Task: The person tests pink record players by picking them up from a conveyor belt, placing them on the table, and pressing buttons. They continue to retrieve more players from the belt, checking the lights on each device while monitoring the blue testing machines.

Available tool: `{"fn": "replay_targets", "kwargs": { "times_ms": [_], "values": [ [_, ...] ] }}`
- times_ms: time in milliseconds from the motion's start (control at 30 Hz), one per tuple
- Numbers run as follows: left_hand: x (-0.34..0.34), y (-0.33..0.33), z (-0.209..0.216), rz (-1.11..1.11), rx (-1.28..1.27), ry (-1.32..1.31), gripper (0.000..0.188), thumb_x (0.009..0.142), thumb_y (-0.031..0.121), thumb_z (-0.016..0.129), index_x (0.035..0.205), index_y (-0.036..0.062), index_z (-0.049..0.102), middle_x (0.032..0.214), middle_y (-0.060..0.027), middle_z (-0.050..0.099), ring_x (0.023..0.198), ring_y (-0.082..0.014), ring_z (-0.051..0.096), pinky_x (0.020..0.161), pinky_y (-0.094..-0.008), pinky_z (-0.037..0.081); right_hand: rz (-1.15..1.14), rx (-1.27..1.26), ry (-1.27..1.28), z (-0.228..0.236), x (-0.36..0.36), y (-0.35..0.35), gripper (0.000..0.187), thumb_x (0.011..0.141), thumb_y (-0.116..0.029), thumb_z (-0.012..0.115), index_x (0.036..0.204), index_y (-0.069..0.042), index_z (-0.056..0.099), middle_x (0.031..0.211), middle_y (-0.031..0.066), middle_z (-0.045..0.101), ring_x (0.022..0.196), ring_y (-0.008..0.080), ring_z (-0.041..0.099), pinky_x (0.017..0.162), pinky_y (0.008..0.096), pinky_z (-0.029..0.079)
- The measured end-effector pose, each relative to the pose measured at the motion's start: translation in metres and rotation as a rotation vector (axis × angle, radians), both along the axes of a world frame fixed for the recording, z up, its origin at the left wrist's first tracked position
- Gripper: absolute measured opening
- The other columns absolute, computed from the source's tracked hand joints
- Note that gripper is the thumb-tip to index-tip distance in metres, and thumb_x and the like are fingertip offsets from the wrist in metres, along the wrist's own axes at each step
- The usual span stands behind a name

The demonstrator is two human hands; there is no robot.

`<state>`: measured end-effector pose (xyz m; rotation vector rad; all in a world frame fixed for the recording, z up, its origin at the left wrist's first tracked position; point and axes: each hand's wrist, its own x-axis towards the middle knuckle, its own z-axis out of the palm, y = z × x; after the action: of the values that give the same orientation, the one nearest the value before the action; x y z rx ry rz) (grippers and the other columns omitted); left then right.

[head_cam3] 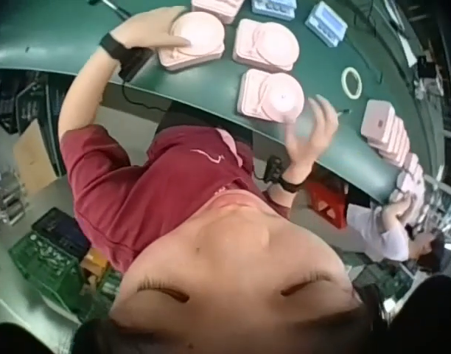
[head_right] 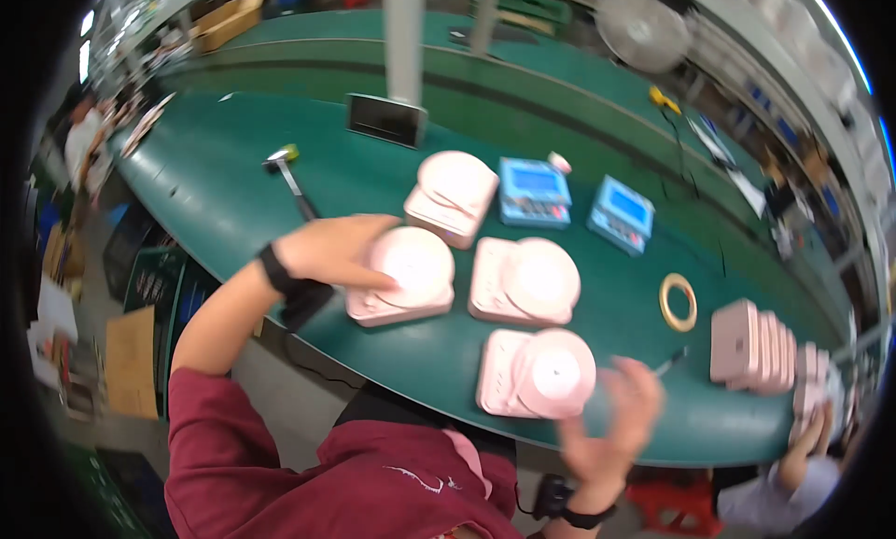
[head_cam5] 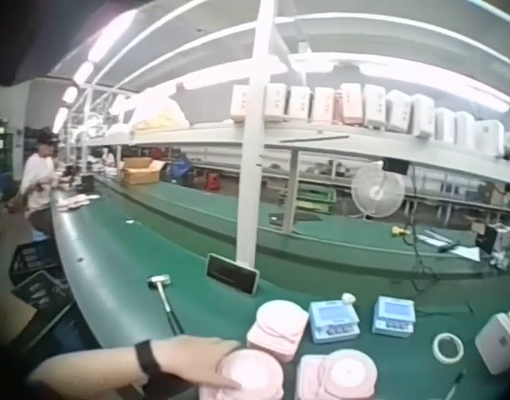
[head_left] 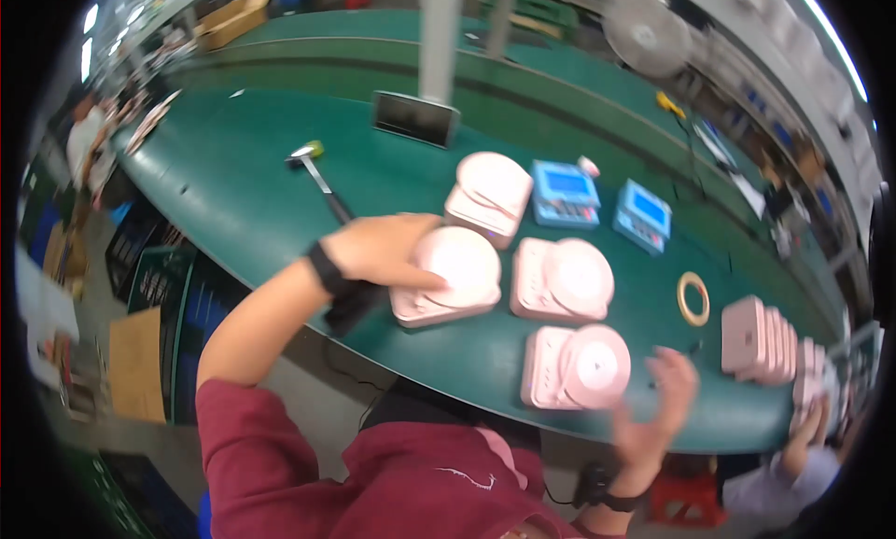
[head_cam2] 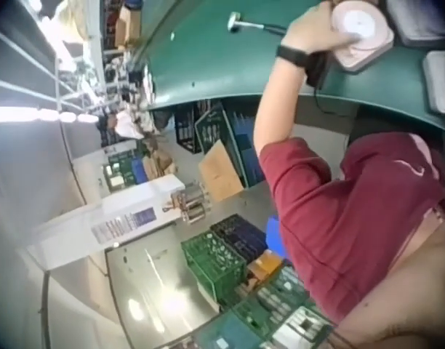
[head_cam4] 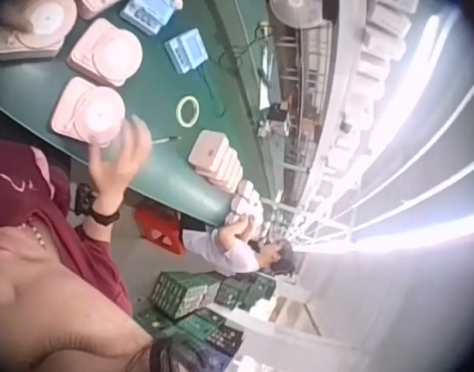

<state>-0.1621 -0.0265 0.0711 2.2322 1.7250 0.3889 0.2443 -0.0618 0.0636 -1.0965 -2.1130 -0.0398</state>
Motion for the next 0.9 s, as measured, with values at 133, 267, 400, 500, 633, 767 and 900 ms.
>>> {"fn": "replay_targets", "kwargs": {
  "times_ms": [133,267,400,500,633,767,900],
  "values": [
    [-0.016,-0.011,0.013,0.084,-0.277,-0.025,0.070,0.081,0.045,0.070,0.121,-0.0087,0.051,0.084,-0.0192,0.066,0.078,-0.0289,0.067,0.071,-0.0344,0.052,0.176,-0.311,-0.060,-0.002,-0.045,-0.017,0.068,0.062,-0.033,0.081,0.121,-0.008,0.059,0.132,0.0196,0.049,0.126,0.0427,0.043,0.102,0.0525,0.034],
    [-0.004,-0.026,0.006,0.132,-0.269,-0.061,0.050,0.086,0.034,0.069,0.109,-0.0083,0.055,0.071,-0.0135,0.065,0.066,-0.0214,0.066,0.062,-0.0295,0.051,0.088,-0.226,-0.247,-0.026,-0.055,-0.004,0.065,0.060,-0.033,0.081,0.119,-0.011,0.061,0.134,0.0194,0.048,0.129,0.0441,0.039,0.105,0.0535,0.031],
    [0.013,-0.040,-0.016,0.204,-0.371,-0.380,0.032,0.089,0.024,0.068,0.098,-0.0039,0.055,0.069,-0.0106,0.065,0.064,-0.0168,0.066,0.059,-0.0266,0.051,0.133,-0.246,-0.216,-0.020,-0.042,0.004,0.059,0.061,-0.024,0.077,0.117,-0.011,0.062,0.136,0.0175,0.048,0.130,0.0428,0.039,0.106,0.0537,0.030],
    [0.020,-0.042,-0.023,0.250,-0.487,-0.625,0.024,0.091,0.019,0.066,0.095,-0.0010,0.053,0.070,-0.0091,0.065,0.064,-0.0154,0.066,0.057,-0.0253,0.051,0.133,-0.295,-0.240,-0.014,-0.029,0.012,0.052,0.064,-0.013,0.070,0.116,-0.010,0.062,0.137,0.0167,0.048,0.132,0.0404,0.039,0.107,0.0529,0.030],
    [0.025,-0.045,-0.028,0.279,-0.604,-0.844,0.023,0.093,0.017,0.064,0.099,-0.0002,0.050,0.075,-0.0084,0.065,0.065,-0.0157,0.067,0.055,-0.0255,0.053,0.136,-0.279,-0.266,-0.013,-0.004,0.034,0.050,0.064,-0.003,0.065,0.114,-0.008,0.061,0.137,0.0156,0.049,0.131,0.0393,0.040,0.106,0.0515,0.031],
    [0.042,-0.039,-0.040,0.125,-0.690,-0.984,0.031,0.095,0.020,0.061,0.111,-0.0040,0.049,0.085,-0.0110,0.064,0.063,-0.0179,0.068,0.055,-0.0291,0.056,0.090,-0.240,-0.272,-0.002,0.009,0.047,0.050,0.066,0.002,0.061,0.116,-0.005,0.057,0.139,0.0186,0.046,0.133,0.0416,0.038,0.109,0.0490,0.029],
    [0.069,-0.028,-0.036,0.070,-0.661,-0.935,0.036,0.096,0.027,0.058,0.110,-0.0046,0.049,0.085,-0.0114,0.065,0.062,-0.0171,0.067,0.054,-0.0297,0.056,0.249,-0.285,-0.231,0.030,-0.027,0.050,0.052,0.068,0.001,0.063,0.119,-0.005,0.055,0.142,0.0196,0.042,0.134,0.0418,0.036,0.110,0.0486,0.028]
  ]
}}
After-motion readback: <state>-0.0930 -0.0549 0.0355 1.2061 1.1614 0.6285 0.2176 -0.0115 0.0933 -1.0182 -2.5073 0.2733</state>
